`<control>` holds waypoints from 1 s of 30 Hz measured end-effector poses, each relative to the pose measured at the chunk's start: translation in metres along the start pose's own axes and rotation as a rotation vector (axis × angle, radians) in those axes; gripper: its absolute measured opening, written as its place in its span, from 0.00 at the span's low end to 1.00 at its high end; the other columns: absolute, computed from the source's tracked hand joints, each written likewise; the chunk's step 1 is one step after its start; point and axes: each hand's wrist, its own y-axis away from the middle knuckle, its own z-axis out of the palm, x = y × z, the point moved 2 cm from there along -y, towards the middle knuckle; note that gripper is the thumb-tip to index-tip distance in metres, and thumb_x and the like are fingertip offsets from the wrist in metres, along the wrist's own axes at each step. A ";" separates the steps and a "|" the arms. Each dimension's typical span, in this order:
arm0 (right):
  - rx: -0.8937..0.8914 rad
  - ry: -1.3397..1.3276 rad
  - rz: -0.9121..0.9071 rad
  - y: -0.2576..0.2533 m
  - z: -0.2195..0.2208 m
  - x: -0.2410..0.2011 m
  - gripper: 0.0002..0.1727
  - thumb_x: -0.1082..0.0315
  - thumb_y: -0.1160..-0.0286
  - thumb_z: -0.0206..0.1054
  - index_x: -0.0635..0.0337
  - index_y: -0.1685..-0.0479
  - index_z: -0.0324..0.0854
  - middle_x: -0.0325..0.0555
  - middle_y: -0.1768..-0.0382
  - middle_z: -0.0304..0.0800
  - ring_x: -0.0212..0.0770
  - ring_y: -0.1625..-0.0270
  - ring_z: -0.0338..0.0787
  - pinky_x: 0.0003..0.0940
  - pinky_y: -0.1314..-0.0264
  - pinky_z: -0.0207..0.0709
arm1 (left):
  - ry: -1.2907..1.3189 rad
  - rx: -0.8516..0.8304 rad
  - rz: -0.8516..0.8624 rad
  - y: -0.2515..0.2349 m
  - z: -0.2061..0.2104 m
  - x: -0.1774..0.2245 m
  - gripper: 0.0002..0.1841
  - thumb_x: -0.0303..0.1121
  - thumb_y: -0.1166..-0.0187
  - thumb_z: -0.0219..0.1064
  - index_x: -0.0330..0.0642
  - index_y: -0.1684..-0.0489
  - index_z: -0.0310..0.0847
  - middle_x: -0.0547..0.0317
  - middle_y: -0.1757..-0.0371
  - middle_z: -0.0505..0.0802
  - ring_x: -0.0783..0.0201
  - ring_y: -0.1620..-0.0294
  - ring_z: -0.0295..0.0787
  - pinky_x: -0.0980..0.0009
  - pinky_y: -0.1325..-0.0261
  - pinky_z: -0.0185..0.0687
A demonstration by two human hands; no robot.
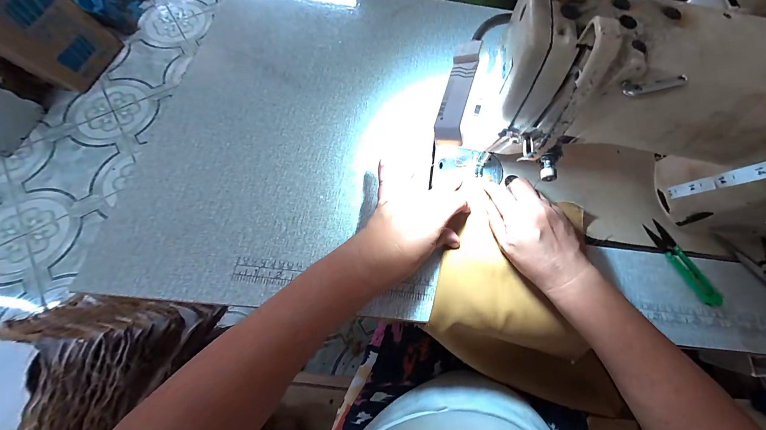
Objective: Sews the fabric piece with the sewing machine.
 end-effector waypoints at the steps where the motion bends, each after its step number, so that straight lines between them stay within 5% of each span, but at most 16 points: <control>1: -0.001 0.007 -0.008 0.000 0.000 -0.001 0.21 0.61 0.14 0.57 0.61 0.32 0.87 0.60 0.53 0.89 0.56 0.54 0.92 0.48 0.55 0.87 | 0.005 0.000 0.000 0.000 0.000 -0.001 0.21 0.50 0.26 0.75 0.60 0.35 0.89 0.63 0.16 0.80 0.40 0.13 0.68 0.14 0.21 0.30; 9: -0.016 0.010 0.017 -0.002 0.001 -0.002 0.22 0.62 0.14 0.57 0.61 0.30 0.85 0.61 0.52 0.88 0.58 0.53 0.92 0.49 0.55 0.87 | 0.027 0.018 0.021 -0.002 0.004 -0.007 0.20 0.49 0.26 0.75 0.60 0.36 0.89 0.63 0.17 0.81 0.46 0.15 0.73 0.15 0.21 0.31; 19: -0.012 0.026 0.022 -0.004 0.002 -0.003 0.23 0.66 0.16 0.58 0.63 0.27 0.83 0.64 0.48 0.89 0.61 0.48 0.92 0.49 0.52 0.87 | -0.006 -0.018 0.006 -0.007 -0.001 -0.008 0.21 0.52 0.26 0.74 0.63 0.35 0.88 0.64 0.14 0.78 0.40 0.15 0.71 0.13 0.23 0.33; 25: -0.016 0.035 0.029 -0.006 0.003 -0.003 0.23 0.65 0.15 0.56 0.64 0.26 0.82 0.64 0.48 0.88 0.60 0.48 0.91 0.49 0.52 0.86 | 0.006 0.006 0.048 -0.009 0.001 -0.013 0.21 0.52 0.25 0.73 0.62 0.35 0.87 0.64 0.19 0.83 0.47 0.20 0.79 0.14 0.22 0.32; 30: -0.040 0.041 0.055 -0.010 0.000 -0.005 0.22 0.67 0.14 0.56 0.65 0.26 0.81 0.63 0.50 0.87 0.60 0.50 0.92 0.49 0.54 0.87 | -0.042 -0.024 0.035 -0.014 -0.001 -0.014 0.22 0.52 0.26 0.73 0.63 0.33 0.86 0.65 0.15 0.78 0.42 0.16 0.73 0.14 0.22 0.33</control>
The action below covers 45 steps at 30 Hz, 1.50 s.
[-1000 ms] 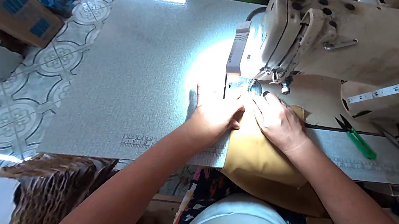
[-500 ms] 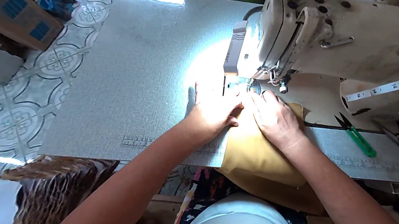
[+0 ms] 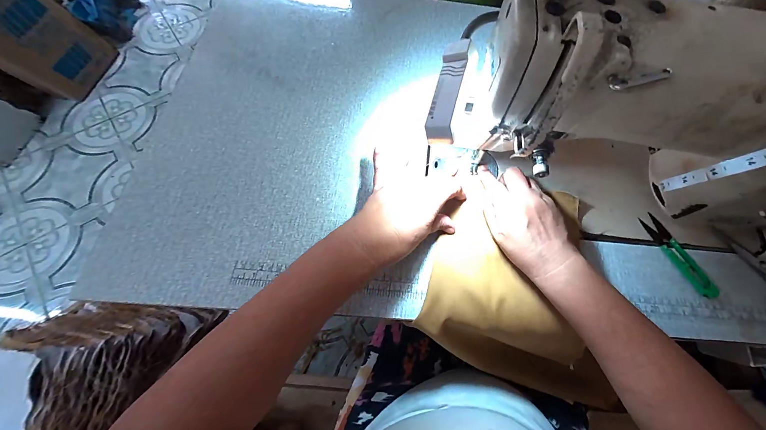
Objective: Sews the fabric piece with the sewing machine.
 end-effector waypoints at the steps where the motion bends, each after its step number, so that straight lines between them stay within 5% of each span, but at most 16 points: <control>1: -0.012 0.004 0.012 -0.001 -0.001 0.000 0.23 0.67 0.14 0.56 0.65 0.26 0.81 0.63 0.49 0.88 0.61 0.49 0.91 0.50 0.53 0.87 | -0.005 0.020 0.011 -0.001 0.001 -0.002 0.22 0.53 0.26 0.73 0.63 0.34 0.87 0.64 0.15 0.79 0.42 0.16 0.73 0.14 0.23 0.34; 5: -0.012 0.014 0.029 -0.006 0.002 0.003 0.22 0.67 0.16 0.58 0.62 0.27 0.82 0.65 0.47 0.87 0.62 0.49 0.91 0.52 0.54 0.86 | -0.028 -0.014 -0.010 -0.013 0.001 -0.007 0.23 0.54 0.28 0.75 0.65 0.35 0.86 0.64 0.14 0.77 0.35 0.13 0.64 0.13 0.25 0.37; 12: 0.023 0.017 0.016 -0.005 -0.004 0.002 0.22 0.68 0.16 0.59 0.66 0.27 0.80 0.65 0.39 0.86 0.63 0.40 0.90 0.53 0.44 0.86 | -0.117 -0.067 -0.036 -0.028 -0.007 -0.005 0.21 0.52 0.27 0.75 0.65 0.36 0.87 0.61 0.15 0.77 0.33 0.18 0.71 0.14 0.27 0.46; 14: 0.047 -0.013 0.014 0.004 -0.005 -0.002 0.20 0.67 0.17 0.60 0.63 0.30 0.83 0.64 0.41 0.86 0.63 0.40 0.89 0.53 0.42 0.85 | -0.162 -0.001 0.026 -0.028 -0.005 -0.001 0.19 0.46 0.28 0.78 0.58 0.39 0.90 0.56 0.18 0.81 0.35 0.21 0.75 0.20 0.30 0.60; 16: 0.055 -0.037 0.032 0.010 -0.003 -0.005 0.18 0.66 0.17 0.61 0.59 0.34 0.87 0.60 0.42 0.88 0.62 0.39 0.87 0.53 0.40 0.83 | -0.152 0.159 0.146 -0.023 0.002 0.002 0.12 0.35 0.28 0.77 0.47 0.48 0.93 0.53 0.31 0.90 0.42 0.27 0.82 0.32 0.32 0.72; 18: 0.058 -0.031 0.037 0.013 0.000 -0.006 0.18 0.66 0.16 0.60 0.58 0.34 0.88 0.59 0.41 0.88 0.62 0.37 0.86 0.54 0.40 0.82 | -0.128 0.200 0.176 -0.015 0.003 0.008 0.11 0.28 0.23 0.71 0.42 0.47 0.93 0.52 0.42 0.92 0.48 0.37 0.87 0.43 0.34 0.76; 20: 0.070 -0.002 0.031 0.014 0.000 -0.007 0.18 0.66 0.16 0.60 0.57 0.33 0.87 0.59 0.41 0.88 0.63 0.37 0.86 0.55 0.43 0.82 | -0.162 0.191 0.147 -0.009 0.002 0.015 0.13 0.27 0.21 0.67 0.43 0.43 0.91 0.52 0.41 0.93 0.48 0.37 0.88 0.45 0.34 0.79; 22: 0.059 0.018 0.039 0.015 -0.002 -0.009 0.18 0.64 0.15 0.59 0.55 0.32 0.86 0.58 0.40 0.88 0.63 0.37 0.86 0.56 0.45 0.82 | -0.191 0.205 0.129 -0.003 0.003 0.019 0.16 0.24 0.22 0.66 0.49 0.39 0.90 0.52 0.36 0.93 0.42 0.31 0.86 0.35 0.33 0.75; 24: 0.016 0.029 0.053 0.017 -0.003 -0.011 0.20 0.66 0.16 0.59 0.57 0.30 0.85 0.60 0.38 0.87 0.64 0.35 0.85 0.57 0.44 0.82 | -0.184 0.151 0.097 0.003 0.002 0.017 0.19 0.31 0.20 0.69 0.56 0.31 0.88 0.54 0.27 0.89 0.35 0.22 0.78 0.20 0.27 0.57; 27: -0.049 0.045 0.065 0.017 -0.004 -0.014 0.23 0.69 0.17 0.59 0.57 0.23 0.80 0.61 0.33 0.85 0.66 0.32 0.83 0.60 0.41 0.80 | -0.193 0.122 0.092 0.010 0.005 0.010 0.23 0.42 0.20 0.70 0.65 0.24 0.83 0.61 0.20 0.84 0.35 0.15 0.69 0.11 0.24 0.34; 39: -0.088 0.073 0.065 0.015 -0.009 -0.017 0.23 0.69 0.18 0.60 0.59 0.24 0.79 0.61 0.32 0.84 0.66 0.31 0.83 0.60 0.42 0.80 | -0.166 0.047 0.017 0.008 0.002 0.013 0.26 0.45 0.21 0.71 0.68 0.20 0.79 0.68 0.17 0.81 0.42 0.16 0.73 0.12 0.23 0.24; 45: -0.121 0.074 0.085 0.013 -0.009 -0.015 0.24 0.69 0.15 0.58 0.58 0.21 0.77 0.59 0.30 0.83 0.65 0.29 0.81 0.58 0.41 0.80 | -0.176 0.055 0.028 0.009 0.001 0.012 0.26 0.47 0.21 0.70 0.68 0.20 0.80 0.66 0.15 0.80 0.36 0.10 0.62 0.11 0.23 0.25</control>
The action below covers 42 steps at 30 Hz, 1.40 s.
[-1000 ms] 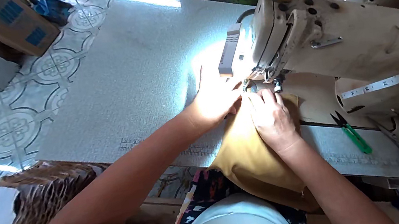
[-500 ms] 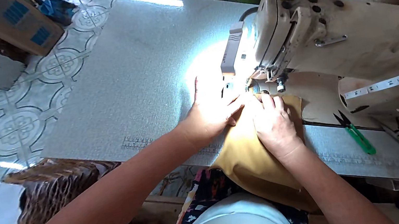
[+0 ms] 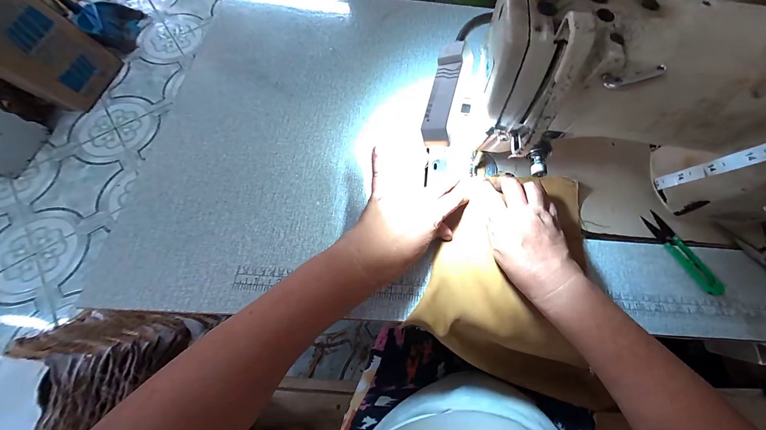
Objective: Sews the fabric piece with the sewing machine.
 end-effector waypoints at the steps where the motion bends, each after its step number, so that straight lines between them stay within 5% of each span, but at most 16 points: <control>1: 0.001 -0.006 0.003 -0.001 0.000 0.000 0.24 0.69 0.15 0.58 0.58 0.21 0.77 0.59 0.30 0.83 0.65 0.29 0.81 0.58 0.41 0.80 | -0.006 0.007 -0.001 -0.001 0.000 0.000 0.27 0.47 0.22 0.71 0.68 0.21 0.80 0.66 0.16 0.80 0.36 0.10 0.61 0.11 0.23 0.26; 15: -0.017 -0.056 0.009 -0.014 0.000 0.008 0.29 0.68 0.18 0.63 0.59 0.16 0.72 0.63 0.27 0.80 0.67 0.27 0.79 0.61 0.37 0.78 | -0.050 -0.013 -0.004 -0.017 0.000 -0.005 0.29 0.47 0.25 0.75 0.68 0.21 0.80 0.63 0.15 0.79 0.33 0.12 0.62 0.10 0.26 0.30; 17: 0.018 -0.118 -0.007 -0.007 -0.004 0.006 0.27 0.67 0.18 0.62 0.59 0.18 0.75 0.62 0.26 0.79 0.67 0.27 0.80 0.62 0.34 0.78 | -0.039 0.059 0.040 -0.014 -0.002 -0.002 0.24 0.42 0.24 0.74 0.61 0.27 0.85 0.56 0.21 0.84 0.34 0.16 0.69 0.12 0.25 0.39; 20: 0.055 -0.147 0.007 0.016 -0.003 -0.008 0.24 0.61 0.13 0.57 0.53 0.21 0.77 0.55 0.23 0.79 0.61 0.25 0.81 0.59 0.35 0.81 | 0.069 0.173 0.096 -0.004 -0.002 0.006 0.07 0.31 0.22 0.72 0.46 0.52 0.93 0.52 0.46 0.92 0.43 0.32 0.84 0.21 0.25 0.55; 26: 0.082 0.036 -0.020 0.045 0.015 -0.007 0.25 0.55 0.11 0.50 0.56 0.27 0.84 0.51 0.23 0.82 0.58 0.18 0.76 0.60 0.25 0.73 | 0.059 0.017 0.034 0.021 -0.013 0.016 0.19 0.45 0.26 0.76 0.48 0.40 0.89 0.58 0.31 0.90 0.47 0.23 0.81 0.13 0.23 0.35; 30: 0.101 0.042 -0.025 0.044 0.016 -0.006 0.25 0.54 0.11 0.50 0.55 0.27 0.84 0.51 0.23 0.82 0.58 0.18 0.77 0.60 0.25 0.73 | 0.059 0.016 0.034 0.022 -0.011 0.016 0.18 0.45 0.25 0.75 0.50 0.40 0.89 0.61 0.29 0.89 0.51 0.27 0.85 0.14 0.22 0.34; 38: 0.118 -0.046 -0.045 0.025 0.018 0.007 0.26 0.57 0.14 0.53 0.55 0.23 0.80 0.50 0.21 0.79 0.58 0.17 0.74 0.61 0.25 0.72 | 0.037 0.020 -0.025 0.002 -0.010 0.008 0.20 0.46 0.29 0.78 0.56 0.39 0.91 0.62 0.28 0.89 0.40 0.16 0.72 0.12 0.23 0.28; 42: 0.119 -0.049 -0.031 0.018 0.016 0.009 0.26 0.57 0.13 0.52 0.54 0.21 0.78 0.51 0.22 0.80 0.57 0.17 0.75 0.60 0.25 0.73 | 0.029 0.057 -0.021 -0.005 -0.007 0.005 0.18 0.43 0.32 0.81 0.54 0.43 0.92 0.60 0.31 0.91 0.39 0.17 0.72 0.14 0.22 0.34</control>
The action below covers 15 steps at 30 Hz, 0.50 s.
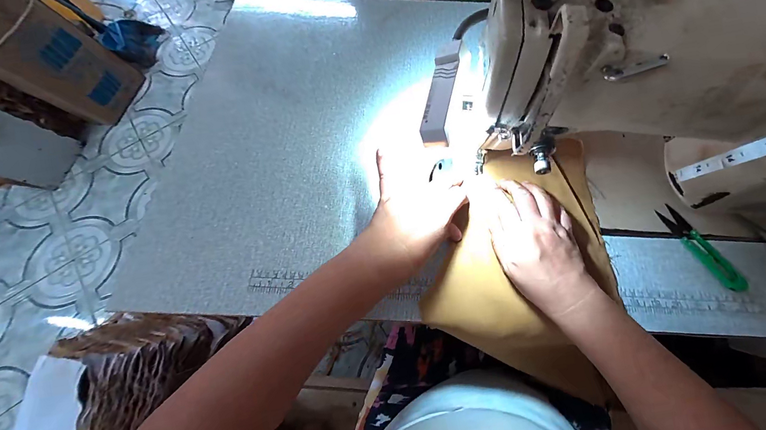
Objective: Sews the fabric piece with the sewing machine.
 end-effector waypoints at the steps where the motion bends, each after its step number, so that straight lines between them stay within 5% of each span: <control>1: -0.002 -0.002 0.002 0.000 0.000 0.000 0.26 0.56 0.13 0.52 0.54 0.21 0.78 0.51 0.22 0.80 0.57 0.17 0.75 0.61 0.25 0.72 | 0.016 0.017 0.014 0.002 0.002 0.000 0.16 0.41 0.30 0.80 0.53 0.44 0.93 0.60 0.32 0.91 0.40 0.17 0.73 0.14 0.22 0.36; 5: 0.021 -0.001 -0.036 0.006 -0.001 -0.004 0.24 0.61 0.13 0.53 0.56 0.22 0.79 0.53 0.20 0.77 0.58 0.17 0.75 0.59 0.24 0.72 | 0.060 0.098 0.031 0.021 0.009 0.010 0.10 0.37 0.18 0.68 0.50 0.47 0.92 0.61 0.42 0.93 0.51 0.30 0.86 0.18 0.21 0.45; 8: 0.079 -0.001 -0.083 0.020 -0.001 -0.010 0.20 0.70 0.18 0.58 0.53 0.33 0.87 0.49 0.28 0.87 0.55 0.23 0.83 0.56 0.28 0.78 | 0.031 0.088 0.012 0.029 0.006 0.017 0.12 0.40 0.18 0.68 0.51 0.45 0.93 0.61 0.34 0.92 0.44 0.19 0.77 0.15 0.22 0.40; 15: 0.046 0.002 -0.058 0.027 -0.003 -0.011 0.20 0.69 0.18 0.57 0.53 0.33 0.88 0.48 0.30 0.89 0.57 0.24 0.83 0.56 0.29 0.78 | 0.037 0.079 0.060 0.044 0.015 0.009 0.16 0.46 0.14 0.62 0.55 0.37 0.90 0.65 0.24 0.87 0.45 0.22 0.81 0.11 0.26 0.37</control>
